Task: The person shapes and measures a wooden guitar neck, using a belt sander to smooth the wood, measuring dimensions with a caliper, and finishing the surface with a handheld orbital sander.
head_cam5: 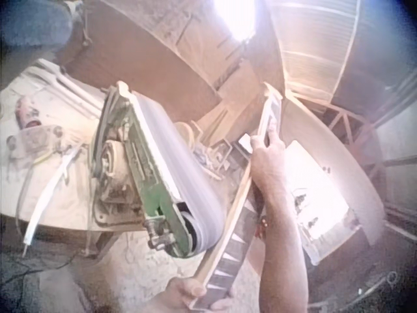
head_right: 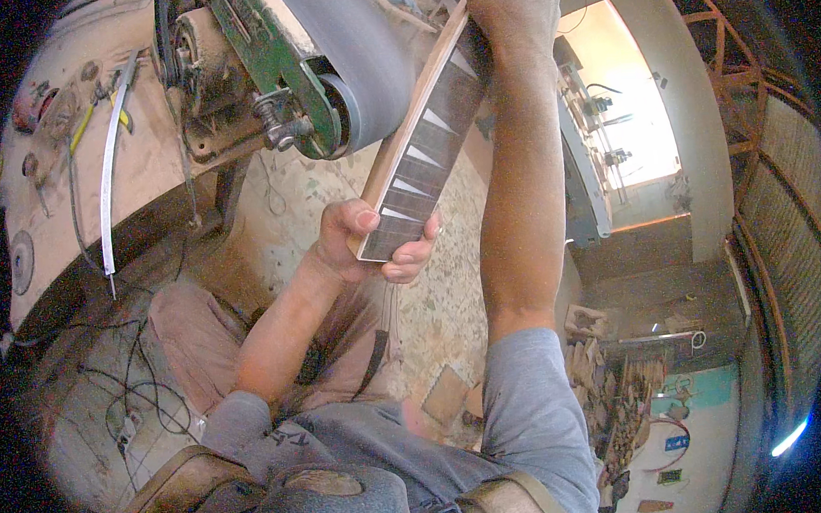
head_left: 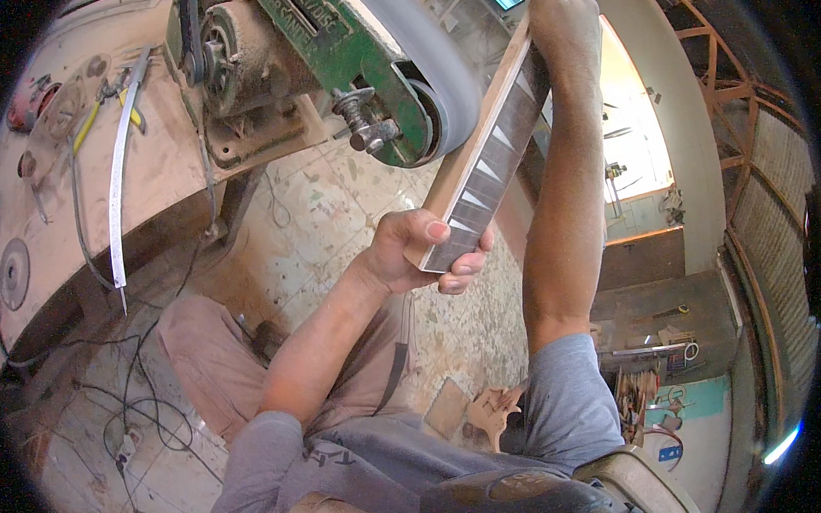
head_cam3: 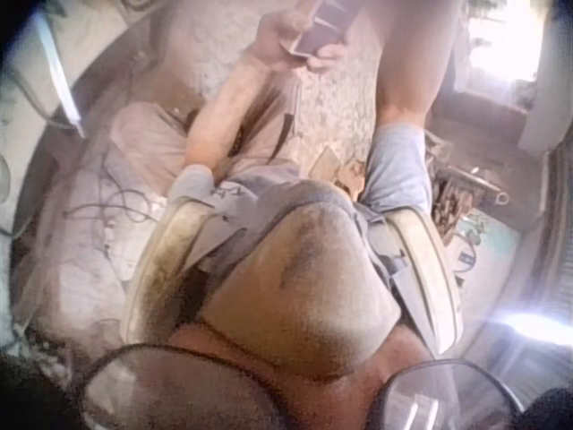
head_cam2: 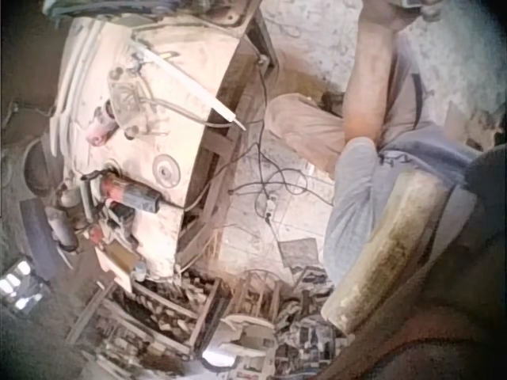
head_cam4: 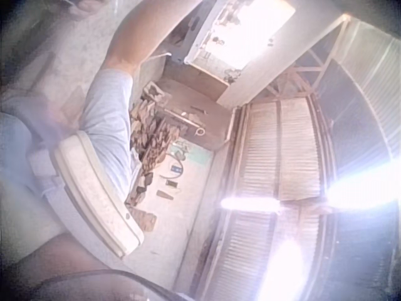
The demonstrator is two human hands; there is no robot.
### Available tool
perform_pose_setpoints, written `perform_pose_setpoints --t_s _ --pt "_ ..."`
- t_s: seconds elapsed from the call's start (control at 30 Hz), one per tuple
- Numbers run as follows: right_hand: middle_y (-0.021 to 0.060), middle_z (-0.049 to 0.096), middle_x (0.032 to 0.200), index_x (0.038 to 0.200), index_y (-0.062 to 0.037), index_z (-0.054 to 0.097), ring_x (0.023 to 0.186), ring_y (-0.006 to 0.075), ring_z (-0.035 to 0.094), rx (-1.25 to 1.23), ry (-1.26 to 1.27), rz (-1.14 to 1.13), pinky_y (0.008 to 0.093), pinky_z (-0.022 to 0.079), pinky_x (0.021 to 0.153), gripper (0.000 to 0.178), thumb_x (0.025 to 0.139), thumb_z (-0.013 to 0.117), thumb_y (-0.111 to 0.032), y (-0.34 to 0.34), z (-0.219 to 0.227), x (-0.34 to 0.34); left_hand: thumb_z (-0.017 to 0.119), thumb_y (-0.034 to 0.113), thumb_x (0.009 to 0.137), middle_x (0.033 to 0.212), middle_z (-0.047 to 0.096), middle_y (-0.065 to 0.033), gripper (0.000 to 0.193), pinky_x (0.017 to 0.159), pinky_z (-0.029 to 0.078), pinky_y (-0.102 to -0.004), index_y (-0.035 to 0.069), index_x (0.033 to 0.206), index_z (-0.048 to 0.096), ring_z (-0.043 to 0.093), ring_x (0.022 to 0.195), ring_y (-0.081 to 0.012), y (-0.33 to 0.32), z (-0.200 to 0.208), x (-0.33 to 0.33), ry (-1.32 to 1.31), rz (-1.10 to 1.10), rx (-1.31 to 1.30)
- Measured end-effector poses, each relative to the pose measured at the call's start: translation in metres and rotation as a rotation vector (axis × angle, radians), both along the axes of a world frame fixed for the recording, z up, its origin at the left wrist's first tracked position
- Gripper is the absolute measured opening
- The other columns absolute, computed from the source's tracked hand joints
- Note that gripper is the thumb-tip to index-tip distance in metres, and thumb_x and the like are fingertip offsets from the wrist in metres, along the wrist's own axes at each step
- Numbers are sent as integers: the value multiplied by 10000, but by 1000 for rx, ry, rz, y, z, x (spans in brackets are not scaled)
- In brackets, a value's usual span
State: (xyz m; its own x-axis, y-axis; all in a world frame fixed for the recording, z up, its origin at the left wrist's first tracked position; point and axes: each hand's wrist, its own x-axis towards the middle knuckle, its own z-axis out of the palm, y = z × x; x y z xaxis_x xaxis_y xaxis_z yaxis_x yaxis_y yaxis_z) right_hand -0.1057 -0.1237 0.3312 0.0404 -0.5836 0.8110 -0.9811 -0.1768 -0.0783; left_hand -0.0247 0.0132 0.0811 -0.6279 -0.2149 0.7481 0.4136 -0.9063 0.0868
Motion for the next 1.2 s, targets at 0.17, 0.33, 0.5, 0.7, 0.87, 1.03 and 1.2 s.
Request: perform_pose_setpoints --t_s 0.17,0.33,0.5,0.7,0.87,1.03,1.2 --pt "391 603 1247 1529 47 361 1186 470 613 46 10 -74 457 474 1025 676 929 540 -209 10 1 14 701 440 817 831 596 -87 602 596 461 -309 -31 1173 582 577 653 -179 -2 -4 -2 60 -52 -27" --pt "361 673 1082 1536 12 364 1045 484 666 149 69 -357 520 506 958 670 935 521 -240 51 9 48 711 479 795 822 587 -84 668 571 449 -297 -43 1179 547 574 654 -175 -4 -4 -17 161 -187 -31" --pt "378 668 1036 1429 0 492 1027 510 657 43 112 -396 545 499 976 582 935 490 -309 32 6 54 712 467 797 831 580 -91 685 578 448 -292 -54 1198 520 566 658 -181 -11 -4 -10 174 -121 -58" --pt "372 618 1226 1526 -62 406 1165 502 606 186 -42 -146 530 461 1022 640 940 489 -307 24 9 46 731 384 766 834 594 -107 635 607 459 -310 -43 1194 535 567 671 -191 2 1 0 -45 99 -19" --pt "349 615 1280 1545 -17 365 1240 454 587 88 -133 267 454 438 1070 680 940 538 -276 2 -4 48 769 356 710 826 613 -115 654 606 460 -309 -41 1177 541 570 660 -194 2 0 23 -275 332 -20" --pt "245 648 1256 1576 -13 317 1157 323 623 305 -555 852 382 462 1023 664 970 502 -215 22 20 43 774 315 703 818 606 -76 578 616 453 -284 -14 1132 570 564 674 -159 18 17 24 -445 546 -40" --pt "41 566 894 1627 -124 222 607 134 544 496 -801 983 265 493 535 665 1005 436 -221 25 10 55 792 305 729 834 605 -46 546 639 451 -253 -17 1120 588 561 715 -116 26 26 40 -703 896 -90"
